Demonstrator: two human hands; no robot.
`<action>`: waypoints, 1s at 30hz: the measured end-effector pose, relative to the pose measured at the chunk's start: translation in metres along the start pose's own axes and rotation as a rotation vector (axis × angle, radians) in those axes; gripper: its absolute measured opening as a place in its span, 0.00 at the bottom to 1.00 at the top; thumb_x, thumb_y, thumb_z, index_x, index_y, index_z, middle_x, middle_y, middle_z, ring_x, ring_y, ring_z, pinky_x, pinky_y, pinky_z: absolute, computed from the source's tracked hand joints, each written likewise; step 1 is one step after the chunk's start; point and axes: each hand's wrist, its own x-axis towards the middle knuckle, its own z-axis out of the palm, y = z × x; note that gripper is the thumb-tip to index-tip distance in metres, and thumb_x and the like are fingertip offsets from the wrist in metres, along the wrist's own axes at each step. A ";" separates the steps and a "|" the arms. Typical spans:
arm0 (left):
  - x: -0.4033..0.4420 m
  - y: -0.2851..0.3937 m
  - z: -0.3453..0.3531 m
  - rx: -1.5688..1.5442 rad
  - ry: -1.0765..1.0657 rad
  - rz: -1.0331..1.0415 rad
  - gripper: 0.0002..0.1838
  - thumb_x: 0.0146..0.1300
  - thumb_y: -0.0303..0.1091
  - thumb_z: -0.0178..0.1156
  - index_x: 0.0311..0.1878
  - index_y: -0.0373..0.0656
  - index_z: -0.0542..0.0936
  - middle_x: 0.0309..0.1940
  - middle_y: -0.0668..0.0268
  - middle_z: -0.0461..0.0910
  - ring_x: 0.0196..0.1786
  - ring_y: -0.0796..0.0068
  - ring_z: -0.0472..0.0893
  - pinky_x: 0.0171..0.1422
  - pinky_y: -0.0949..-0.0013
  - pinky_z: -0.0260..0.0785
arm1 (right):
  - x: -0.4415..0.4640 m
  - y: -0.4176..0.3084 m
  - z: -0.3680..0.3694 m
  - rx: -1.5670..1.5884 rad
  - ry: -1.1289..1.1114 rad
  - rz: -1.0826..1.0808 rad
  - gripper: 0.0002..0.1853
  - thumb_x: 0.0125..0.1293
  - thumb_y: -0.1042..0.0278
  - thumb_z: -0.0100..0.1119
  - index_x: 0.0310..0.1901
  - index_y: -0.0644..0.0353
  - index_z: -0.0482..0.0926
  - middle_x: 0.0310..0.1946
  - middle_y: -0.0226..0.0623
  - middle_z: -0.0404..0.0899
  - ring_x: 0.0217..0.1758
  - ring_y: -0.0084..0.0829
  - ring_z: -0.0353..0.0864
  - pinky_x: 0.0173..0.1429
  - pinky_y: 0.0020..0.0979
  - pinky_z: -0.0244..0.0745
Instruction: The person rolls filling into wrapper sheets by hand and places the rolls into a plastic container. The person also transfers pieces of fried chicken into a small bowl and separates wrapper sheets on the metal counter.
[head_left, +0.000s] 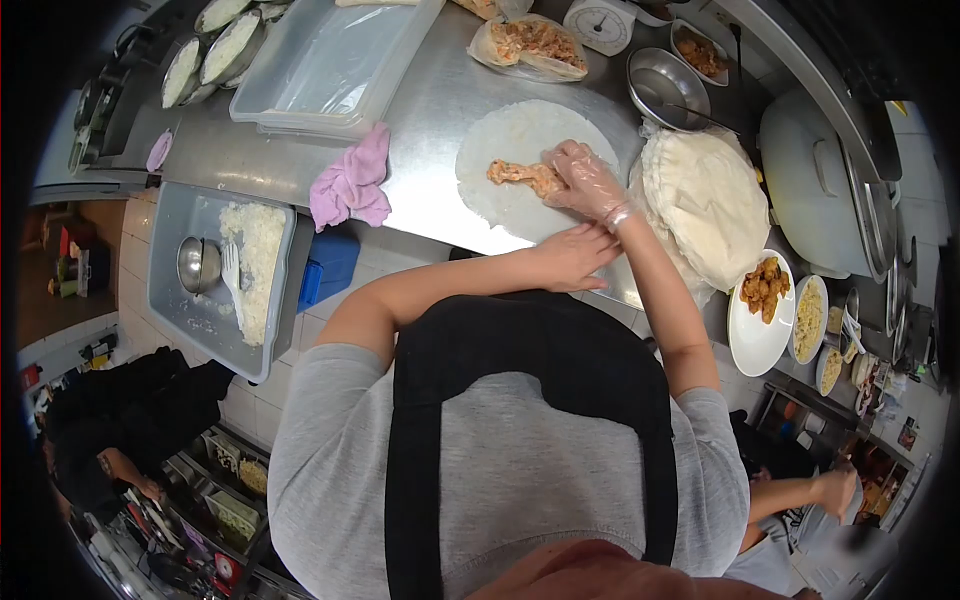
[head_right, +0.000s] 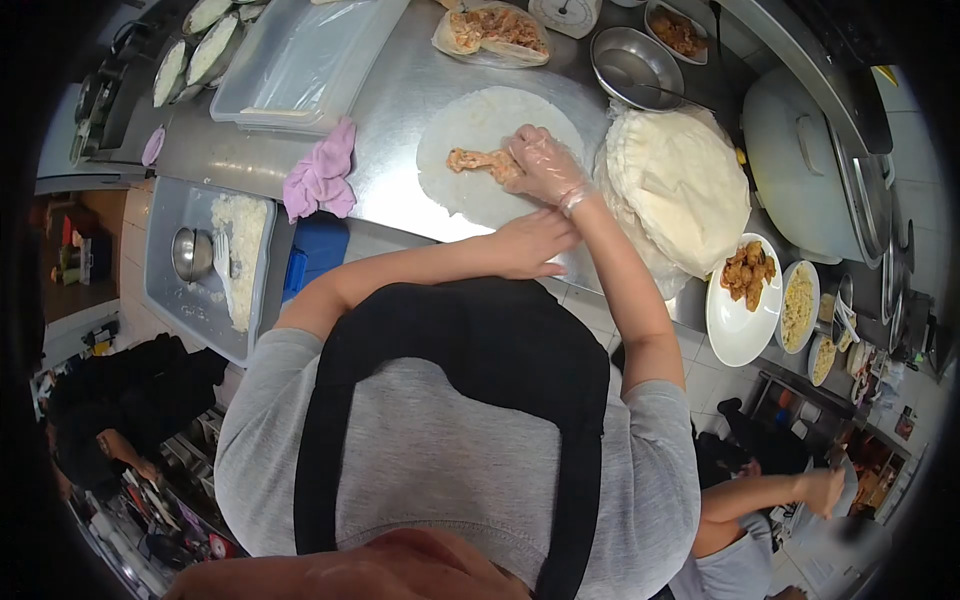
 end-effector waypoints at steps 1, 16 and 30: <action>-0.011 -0.001 -0.011 0.000 -0.002 -0.007 0.30 0.60 0.45 0.58 0.59 0.33 0.68 0.59 0.48 0.67 0.66 0.50 0.62 0.71 0.51 0.51 | -0.002 0.001 0.004 0.005 -0.003 -0.003 0.28 0.46 0.58 0.67 0.50 0.60 0.77 0.48 0.41 0.71 0.56 0.40 0.69 0.60 0.38 0.68; -0.088 -0.019 -0.060 -0.025 0.131 -0.228 0.23 0.56 0.33 0.61 0.55 0.39 0.73 0.60 0.57 0.70 0.62 0.56 0.68 0.67 0.55 0.60 | 0.010 0.004 0.021 0.091 0.122 -0.212 0.17 0.49 0.60 0.64 0.41 0.59 0.80 0.39 0.36 0.74 0.46 0.38 0.72 0.52 0.39 0.67; -0.105 -0.016 -0.064 0.121 0.049 -0.299 0.27 0.57 0.39 0.60 0.59 0.39 0.71 0.61 0.60 0.68 0.66 0.63 0.65 0.70 0.56 0.55 | 0.015 -0.027 0.015 -0.021 0.158 -0.239 0.22 0.52 0.61 0.65 0.50 0.56 0.77 0.41 0.37 0.74 0.46 0.38 0.74 0.48 0.38 0.71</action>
